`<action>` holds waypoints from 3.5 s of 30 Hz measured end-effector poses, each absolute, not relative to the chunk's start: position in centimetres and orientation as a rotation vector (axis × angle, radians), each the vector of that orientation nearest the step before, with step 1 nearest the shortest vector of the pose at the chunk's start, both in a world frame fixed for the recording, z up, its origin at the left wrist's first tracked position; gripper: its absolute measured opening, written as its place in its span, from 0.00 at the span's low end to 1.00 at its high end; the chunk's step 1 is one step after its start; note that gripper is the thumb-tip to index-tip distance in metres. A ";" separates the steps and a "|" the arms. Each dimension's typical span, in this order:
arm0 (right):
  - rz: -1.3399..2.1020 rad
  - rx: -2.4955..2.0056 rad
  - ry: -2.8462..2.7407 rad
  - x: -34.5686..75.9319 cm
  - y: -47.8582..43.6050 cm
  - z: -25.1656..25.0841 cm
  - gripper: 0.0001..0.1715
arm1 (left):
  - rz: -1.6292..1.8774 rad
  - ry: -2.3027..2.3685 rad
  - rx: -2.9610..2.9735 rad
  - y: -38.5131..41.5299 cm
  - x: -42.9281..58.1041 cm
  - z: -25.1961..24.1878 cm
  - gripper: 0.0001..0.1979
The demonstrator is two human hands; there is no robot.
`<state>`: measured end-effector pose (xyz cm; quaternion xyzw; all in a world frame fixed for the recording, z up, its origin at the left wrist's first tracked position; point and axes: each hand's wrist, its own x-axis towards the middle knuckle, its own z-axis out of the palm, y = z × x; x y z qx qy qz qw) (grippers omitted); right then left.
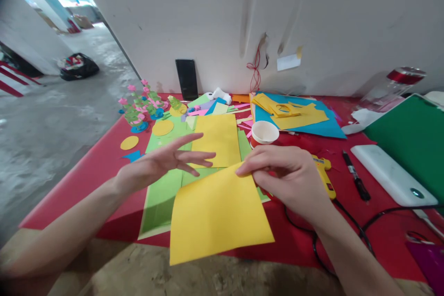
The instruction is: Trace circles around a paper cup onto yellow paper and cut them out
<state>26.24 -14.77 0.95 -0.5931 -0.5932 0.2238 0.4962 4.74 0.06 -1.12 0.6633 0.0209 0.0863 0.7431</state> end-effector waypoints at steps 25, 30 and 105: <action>0.305 -1.439 -1.401 21.9 -15.7 1.9 0.11 | 1.006 0.438 1.621 -4.6 5.6 1.0 0.06; 0.223 -1.460 -1.353 20.9 -15.9 1.9 0.11 | 1.006 0.350 1.657 -5.1 5.2 1.1 0.09; 0.848 -1.800 -2.015 21.9 -15.7 -1.6 0.12 | -0.117 0.425 1.916 -4.1 6.3 -3.1 0.06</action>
